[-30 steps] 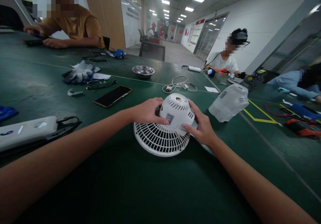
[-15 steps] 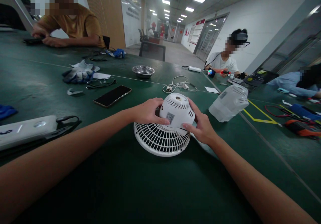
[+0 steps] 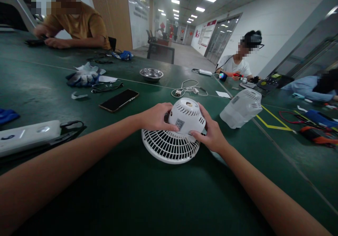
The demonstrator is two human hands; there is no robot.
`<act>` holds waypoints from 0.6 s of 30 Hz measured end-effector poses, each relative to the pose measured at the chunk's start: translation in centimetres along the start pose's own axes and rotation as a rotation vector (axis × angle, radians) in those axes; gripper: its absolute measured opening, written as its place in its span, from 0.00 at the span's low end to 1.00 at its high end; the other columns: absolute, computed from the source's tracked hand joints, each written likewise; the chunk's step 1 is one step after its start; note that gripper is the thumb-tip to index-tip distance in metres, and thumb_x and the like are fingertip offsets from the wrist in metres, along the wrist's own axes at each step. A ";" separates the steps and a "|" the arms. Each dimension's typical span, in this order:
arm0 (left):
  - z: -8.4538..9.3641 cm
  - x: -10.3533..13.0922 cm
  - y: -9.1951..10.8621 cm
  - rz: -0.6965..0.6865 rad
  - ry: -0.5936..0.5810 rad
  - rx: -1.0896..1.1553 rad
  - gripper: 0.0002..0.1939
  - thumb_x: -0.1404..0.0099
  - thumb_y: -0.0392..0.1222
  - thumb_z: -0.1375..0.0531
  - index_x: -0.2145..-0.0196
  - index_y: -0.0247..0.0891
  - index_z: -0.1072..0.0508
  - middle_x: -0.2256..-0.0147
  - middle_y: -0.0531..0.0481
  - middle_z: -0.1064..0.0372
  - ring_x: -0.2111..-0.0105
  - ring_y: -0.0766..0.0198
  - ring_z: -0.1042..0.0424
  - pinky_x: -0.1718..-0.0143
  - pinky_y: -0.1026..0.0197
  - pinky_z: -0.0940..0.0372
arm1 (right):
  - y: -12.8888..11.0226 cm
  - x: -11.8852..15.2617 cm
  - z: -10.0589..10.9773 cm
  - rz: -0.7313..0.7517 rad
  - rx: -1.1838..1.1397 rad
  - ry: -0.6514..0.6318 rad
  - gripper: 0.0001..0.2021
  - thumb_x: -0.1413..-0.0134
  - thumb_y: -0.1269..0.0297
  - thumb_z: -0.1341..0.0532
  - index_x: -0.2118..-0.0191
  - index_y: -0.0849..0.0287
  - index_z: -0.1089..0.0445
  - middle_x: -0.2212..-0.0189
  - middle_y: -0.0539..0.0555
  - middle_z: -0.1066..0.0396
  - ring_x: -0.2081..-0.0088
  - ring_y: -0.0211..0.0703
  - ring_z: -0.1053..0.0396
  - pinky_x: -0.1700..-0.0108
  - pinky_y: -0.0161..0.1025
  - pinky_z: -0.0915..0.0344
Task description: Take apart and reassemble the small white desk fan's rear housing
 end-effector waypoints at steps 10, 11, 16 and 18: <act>0.2 0.1 -0.7 0.043 -0.005 0.016 0.31 0.43 0.62 0.28 0.48 0.40 0.20 0.45 0.38 0.26 0.47 0.43 0.29 0.46 0.44 0.35 | -0.1 -0.3 0.1 -0.029 0.008 0.036 0.48 0.44 0.49 0.27 0.23 0.40 0.50 0.27 0.55 0.39 0.33 0.67 0.33 0.32 0.72 0.37; 0.2 0.1 -0.6 0.047 -0.003 0.017 0.31 0.43 0.62 0.28 0.48 0.40 0.20 0.45 0.38 0.26 0.47 0.42 0.30 0.47 0.44 0.35 | -0.2 -0.2 0.1 -0.021 0.027 0.047 0.48 0.44 0.48 0.28 0.23 0.40 0.50 0.27 0.55 0.39 0.33 0.67 0.33 0.32 0.72 0.37; 0.2 0.2 -0.6 0.035 -0.010 -0.027 0.33 0.43 0.63 0.29 0.46 0.40 0.21 0.43 0.38 0.28 0.45 0.41 0.31 0.43 0.42 0.38 | -0.4 0.2 0.0 0.027 0.098 0.096 0.50 0.44 0.48 0.27 0.22 0.41 0.52 0.25 0.54 0.44 0.29 0.68 0.39 0.29 0.73 0.42; 0.2 0.2 -0.7 0.022 -0.014 -0.033 0.34 0.43 0.63 0.29 0.45 0.41 0.22 0.41 0.38 0.29 0.44 0.40 0.32 0.41 0.40 0.39 | -0.4 0.3 -0.2 0.036 0.111 0.106 0.51 0.45 0.48 0.27 0.22 0.41 0.53 0.25 0.54 0.45 0.29 0.68 0.39 0.29 0.73 0.42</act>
Point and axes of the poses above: each hand's wrist, its own x-axis away from the middle knuckle, its own z-axis out of the back of the hand, y = z × x, the point moved 9 cm from there along -x, towards the middle knuckle
